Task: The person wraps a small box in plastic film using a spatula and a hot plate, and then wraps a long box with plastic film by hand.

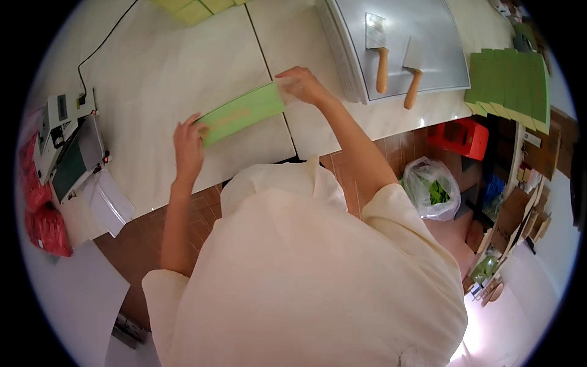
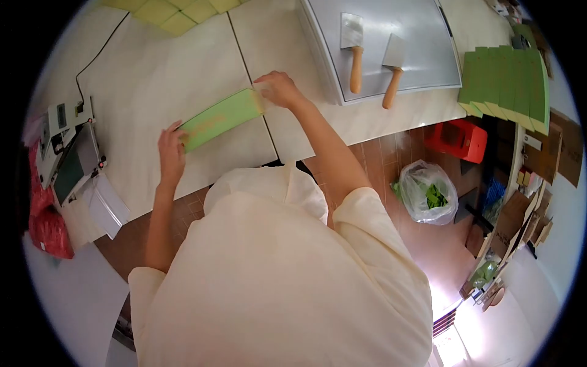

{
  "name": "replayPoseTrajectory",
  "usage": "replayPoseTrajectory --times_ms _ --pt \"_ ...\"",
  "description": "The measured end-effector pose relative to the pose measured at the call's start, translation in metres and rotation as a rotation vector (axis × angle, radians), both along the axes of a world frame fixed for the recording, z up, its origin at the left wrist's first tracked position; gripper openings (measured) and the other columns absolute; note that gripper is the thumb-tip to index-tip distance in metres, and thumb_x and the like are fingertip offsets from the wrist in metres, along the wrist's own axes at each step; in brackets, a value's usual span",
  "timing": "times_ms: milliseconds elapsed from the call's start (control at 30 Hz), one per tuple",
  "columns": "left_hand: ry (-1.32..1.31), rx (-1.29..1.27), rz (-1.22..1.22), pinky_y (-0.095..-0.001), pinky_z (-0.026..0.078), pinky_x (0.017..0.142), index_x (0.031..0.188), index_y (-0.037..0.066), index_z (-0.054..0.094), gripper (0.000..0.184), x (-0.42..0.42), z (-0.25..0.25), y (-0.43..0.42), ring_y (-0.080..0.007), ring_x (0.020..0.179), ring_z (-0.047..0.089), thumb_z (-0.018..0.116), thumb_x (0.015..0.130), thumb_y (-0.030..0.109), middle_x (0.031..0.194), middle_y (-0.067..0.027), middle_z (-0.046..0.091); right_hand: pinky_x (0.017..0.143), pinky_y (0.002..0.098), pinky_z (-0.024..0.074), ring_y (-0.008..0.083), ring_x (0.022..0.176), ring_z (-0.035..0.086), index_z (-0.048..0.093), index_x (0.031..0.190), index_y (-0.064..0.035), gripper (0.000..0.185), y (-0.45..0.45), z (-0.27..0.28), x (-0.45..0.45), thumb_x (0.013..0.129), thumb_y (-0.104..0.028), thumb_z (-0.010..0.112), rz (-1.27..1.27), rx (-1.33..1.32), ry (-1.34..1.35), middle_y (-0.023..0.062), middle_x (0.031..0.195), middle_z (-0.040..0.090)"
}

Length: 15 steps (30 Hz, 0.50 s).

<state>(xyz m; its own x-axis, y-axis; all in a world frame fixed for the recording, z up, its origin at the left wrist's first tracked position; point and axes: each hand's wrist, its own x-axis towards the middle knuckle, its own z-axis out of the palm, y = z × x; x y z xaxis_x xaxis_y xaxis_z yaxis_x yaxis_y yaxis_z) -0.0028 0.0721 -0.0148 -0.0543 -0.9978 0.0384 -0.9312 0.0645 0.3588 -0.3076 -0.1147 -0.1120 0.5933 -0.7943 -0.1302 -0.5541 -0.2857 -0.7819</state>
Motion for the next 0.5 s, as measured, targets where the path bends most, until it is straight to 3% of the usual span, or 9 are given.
replayPoseTrajectory --times_ms 33,167,333,500 --pt "0.062 0.016 0.008 -0.0508 0.027 0.114 0.105 0.008 0.055 0.019 -0.004 -0.005 0.001 -0.0303 0.124 0.049 0.049 0.089 -0.001 0.139 -0.0106 0.051 0.093 0.0393 0.0490 0.0333 0.104 0.059 0.071 0.111 -0.0151 0.030 -0.002 -0.005 -0.001 0.081 -0.014 0.068 -0.022 0.063 -0.050 0.0153 0.115 0.063" --pt "0.134 -0.064 -0.025 -0.0522 0.027 0.113 0.103 0.008 0.049 0.015 -0.007 -0.005 -0.001 -0.0305 0.124 0.048 0.052 0.089 0.005 0.140 -0.0109 0.050 0.080 0.0351 0.0531 0.0284 0.086 0.066 0.073 0.102 -0.0103 0.022 -0.003 -0.008 -0.007 0.081 -0.014 0.069 -0.121 0.168 -0.085 0.0138 0.101 0.070" --pt "0.062 -0.074 -0.060 -0.0536 0.029 0.107 0.107 0.010 0.041 0.044 -0.011 -0.011 0.003 -0.0351 0.123 0.046 0.074 0.078 0.010 0.141 -0.0133 0.047 0.078 0.0344 0.0526 0.0276 0.083 0.067 0.072 0.099 -0.0077 0.017 -0.009 -0.014 -0.011 0.084 -0.013 0.067 -0.126 0.210 -0.103 0.0123 0.092 0.071" --pt "0.022 -0.134 -0.083 -0.0534 0.030 0.102 0.105 0.012 0.039 0.050 -0.014 -0.022 0.027 -0.0360 0.123 0.046 0.079 0.074 0.011 0.139 -0.0150 0.047 0.076 0.0348 0.0528 0.0273 0.083 0.068 0.071 0.099 -0.0074 0.014 -0.011 0.015 -0.007 0.087 -0.012 0.065 -0.119 0.228 -0.044 0.0123 0.092 0.071"
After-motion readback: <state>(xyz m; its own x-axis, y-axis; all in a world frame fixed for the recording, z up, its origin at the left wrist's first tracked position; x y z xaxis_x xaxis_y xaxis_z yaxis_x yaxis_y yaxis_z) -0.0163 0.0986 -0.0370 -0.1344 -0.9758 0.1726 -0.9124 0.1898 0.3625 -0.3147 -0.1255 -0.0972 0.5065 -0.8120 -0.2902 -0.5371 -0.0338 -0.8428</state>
